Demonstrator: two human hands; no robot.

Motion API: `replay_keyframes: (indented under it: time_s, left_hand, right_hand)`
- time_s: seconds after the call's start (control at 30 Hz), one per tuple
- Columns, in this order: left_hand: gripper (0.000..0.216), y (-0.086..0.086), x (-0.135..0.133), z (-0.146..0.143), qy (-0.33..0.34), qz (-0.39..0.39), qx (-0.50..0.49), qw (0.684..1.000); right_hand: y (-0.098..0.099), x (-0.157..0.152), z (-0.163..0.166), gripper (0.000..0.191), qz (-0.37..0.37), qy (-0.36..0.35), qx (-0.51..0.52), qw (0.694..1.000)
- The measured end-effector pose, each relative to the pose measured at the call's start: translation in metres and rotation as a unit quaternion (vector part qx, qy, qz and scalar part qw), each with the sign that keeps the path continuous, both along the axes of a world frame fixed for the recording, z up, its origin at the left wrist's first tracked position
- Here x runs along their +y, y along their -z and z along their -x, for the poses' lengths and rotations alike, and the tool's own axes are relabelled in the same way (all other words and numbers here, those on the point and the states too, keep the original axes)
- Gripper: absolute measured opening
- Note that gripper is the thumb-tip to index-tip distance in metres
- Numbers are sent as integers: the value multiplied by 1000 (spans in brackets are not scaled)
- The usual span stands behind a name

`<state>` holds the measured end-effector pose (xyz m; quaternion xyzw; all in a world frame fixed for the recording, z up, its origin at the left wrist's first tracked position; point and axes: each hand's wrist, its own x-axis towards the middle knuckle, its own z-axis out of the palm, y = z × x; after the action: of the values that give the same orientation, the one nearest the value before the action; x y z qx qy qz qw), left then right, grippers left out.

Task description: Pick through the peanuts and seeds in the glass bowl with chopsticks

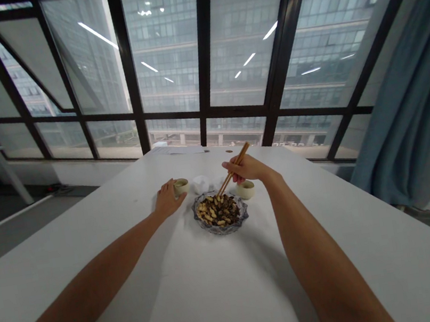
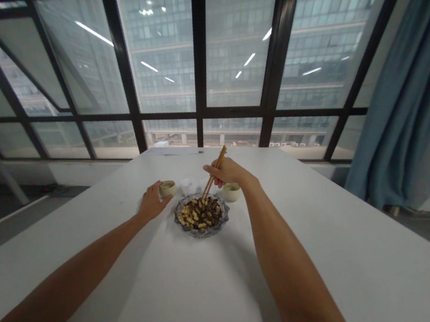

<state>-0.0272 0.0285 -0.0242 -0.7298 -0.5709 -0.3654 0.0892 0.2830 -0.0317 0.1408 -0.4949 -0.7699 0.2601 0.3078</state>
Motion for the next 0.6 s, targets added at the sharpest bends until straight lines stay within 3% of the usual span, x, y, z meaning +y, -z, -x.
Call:
replay_keyframes:
  time_s: [0.17, 0.4, 0.6]
  left_hand:
    - [59, 6, 6, 3, 13, 6, -21, 1000]
    - [68, 6, 18, 5, 31, 11, -64, 997]
    - [81, 4, 28, 4, 25, 80, -134, 987]
  right_hand:
    - [2, -1, 1, 39, 7, -17, -14, 1000]
    - [-13, -13, -6, 35, -25, -9, -2, 1000]
    - [-17, -15, -11, 35, -20, -4, -16, 1000]
